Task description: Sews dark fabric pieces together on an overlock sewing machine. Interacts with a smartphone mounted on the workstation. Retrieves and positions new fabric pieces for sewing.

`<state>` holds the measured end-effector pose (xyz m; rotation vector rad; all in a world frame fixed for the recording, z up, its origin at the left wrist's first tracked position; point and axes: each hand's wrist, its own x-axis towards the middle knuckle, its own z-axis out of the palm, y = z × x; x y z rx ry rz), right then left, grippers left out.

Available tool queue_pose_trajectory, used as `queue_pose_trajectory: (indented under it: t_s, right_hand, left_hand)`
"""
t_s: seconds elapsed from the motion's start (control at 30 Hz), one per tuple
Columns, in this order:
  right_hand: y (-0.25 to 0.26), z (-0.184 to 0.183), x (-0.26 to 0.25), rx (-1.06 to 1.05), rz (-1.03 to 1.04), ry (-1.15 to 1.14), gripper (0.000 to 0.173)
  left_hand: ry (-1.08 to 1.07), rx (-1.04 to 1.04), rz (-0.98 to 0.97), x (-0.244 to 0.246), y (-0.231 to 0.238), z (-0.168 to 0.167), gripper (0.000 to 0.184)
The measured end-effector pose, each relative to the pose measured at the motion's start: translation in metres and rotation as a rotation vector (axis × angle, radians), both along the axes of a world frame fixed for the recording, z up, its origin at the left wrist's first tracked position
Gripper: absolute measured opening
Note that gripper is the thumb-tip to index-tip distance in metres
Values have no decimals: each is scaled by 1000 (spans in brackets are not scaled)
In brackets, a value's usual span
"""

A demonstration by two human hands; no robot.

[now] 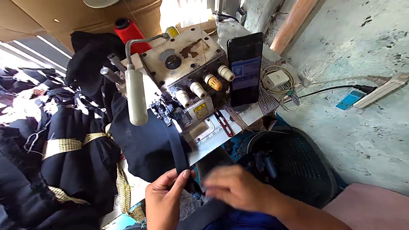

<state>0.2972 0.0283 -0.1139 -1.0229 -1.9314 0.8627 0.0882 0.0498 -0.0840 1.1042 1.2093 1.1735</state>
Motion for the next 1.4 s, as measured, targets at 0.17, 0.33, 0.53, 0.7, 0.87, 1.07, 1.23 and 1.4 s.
queue_pose_trajectory:
  t_s: [0.17, 0.33, 0.53, 0.7, 0.87, 1.07, 1.23, 1.4]
  right_hand:
    - [82, -5, -31, -79, -303, 225, 38]
    - [89, -18, -52, -377, -62, 444, 23]
    - [64, -11, -45, -564, -46, 608, 16]
    - [53, -7, -37, -639, 7, 592, 24]
    - [51, -7, -37, -673, -62, 619, 19]
    - [53, -4, -37, -631, -33, 625, 15]
    - [56, -5, -33, -594, -51, 575, 14]
    - [57, -3, -27, -585, -39, 531, 15]
  left_hand:
    - [-217, -50, 5, 2, 3, 13, 4]
    - [-186, -92, 59, 12, -1, -5, 4]
    - [-63, -112, 60, 14, -6, -27, 12]
    - [-65, -146, 30, 8, -9, -30, 16]
    - [-104, -151, 3, 7, -12, -32, 14]
    - [-237, -144, -26, 2, -14, -24, 10]
    - [-244, -88, -60, 5, -10, -25, 11]
    - [-71, -49, -38, 11, -9, -38, 14]
